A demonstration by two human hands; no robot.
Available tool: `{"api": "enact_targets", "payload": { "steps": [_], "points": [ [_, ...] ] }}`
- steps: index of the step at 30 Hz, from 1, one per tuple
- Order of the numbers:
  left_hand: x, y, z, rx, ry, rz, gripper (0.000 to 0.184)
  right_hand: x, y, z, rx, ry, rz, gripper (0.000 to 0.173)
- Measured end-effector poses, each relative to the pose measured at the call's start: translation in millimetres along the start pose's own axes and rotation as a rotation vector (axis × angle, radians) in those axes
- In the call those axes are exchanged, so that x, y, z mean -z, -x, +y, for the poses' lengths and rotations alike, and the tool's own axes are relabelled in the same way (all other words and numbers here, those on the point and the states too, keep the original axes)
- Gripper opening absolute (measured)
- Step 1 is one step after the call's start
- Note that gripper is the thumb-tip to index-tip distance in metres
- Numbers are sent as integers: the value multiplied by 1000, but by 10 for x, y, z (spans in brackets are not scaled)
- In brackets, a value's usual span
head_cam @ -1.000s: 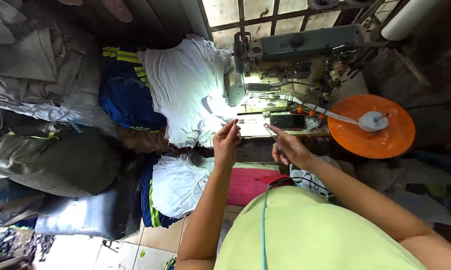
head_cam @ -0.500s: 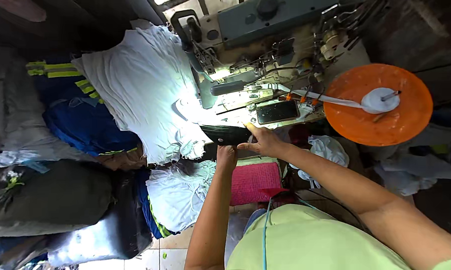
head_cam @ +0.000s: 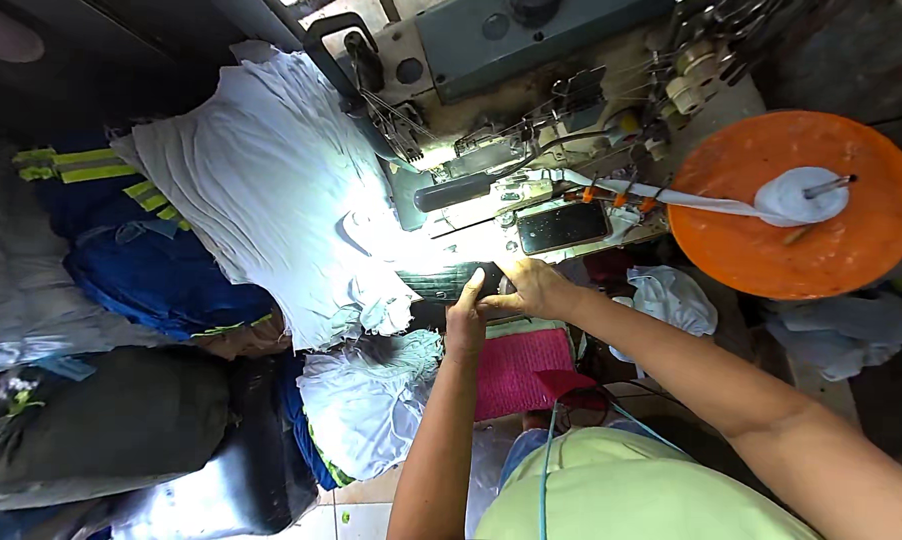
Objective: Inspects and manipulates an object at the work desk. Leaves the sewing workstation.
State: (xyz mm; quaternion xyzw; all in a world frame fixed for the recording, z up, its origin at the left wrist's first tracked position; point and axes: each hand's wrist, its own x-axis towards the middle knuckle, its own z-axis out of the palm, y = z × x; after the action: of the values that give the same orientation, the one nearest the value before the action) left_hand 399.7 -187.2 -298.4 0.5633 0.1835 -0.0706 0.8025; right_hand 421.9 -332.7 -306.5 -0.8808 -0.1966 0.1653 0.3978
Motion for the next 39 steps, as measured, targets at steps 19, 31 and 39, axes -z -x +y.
{"api": "enact_targets", "payload": {
  "steps": [19, 31, 39],
  "points": [
    [-131, -85, -121, -82, -87, 188, 18, -70, -69, 135, 75, -114, 51, 66],
    [-299, -68, -77, -41, 41, 327, 21, -133, -66, 193, 151, 3, 210, 60],
    [-317, -47, -44, -52, 103, 312, 17, -131, -64, 177, 164, 3, 232, 64]
  ]
}}
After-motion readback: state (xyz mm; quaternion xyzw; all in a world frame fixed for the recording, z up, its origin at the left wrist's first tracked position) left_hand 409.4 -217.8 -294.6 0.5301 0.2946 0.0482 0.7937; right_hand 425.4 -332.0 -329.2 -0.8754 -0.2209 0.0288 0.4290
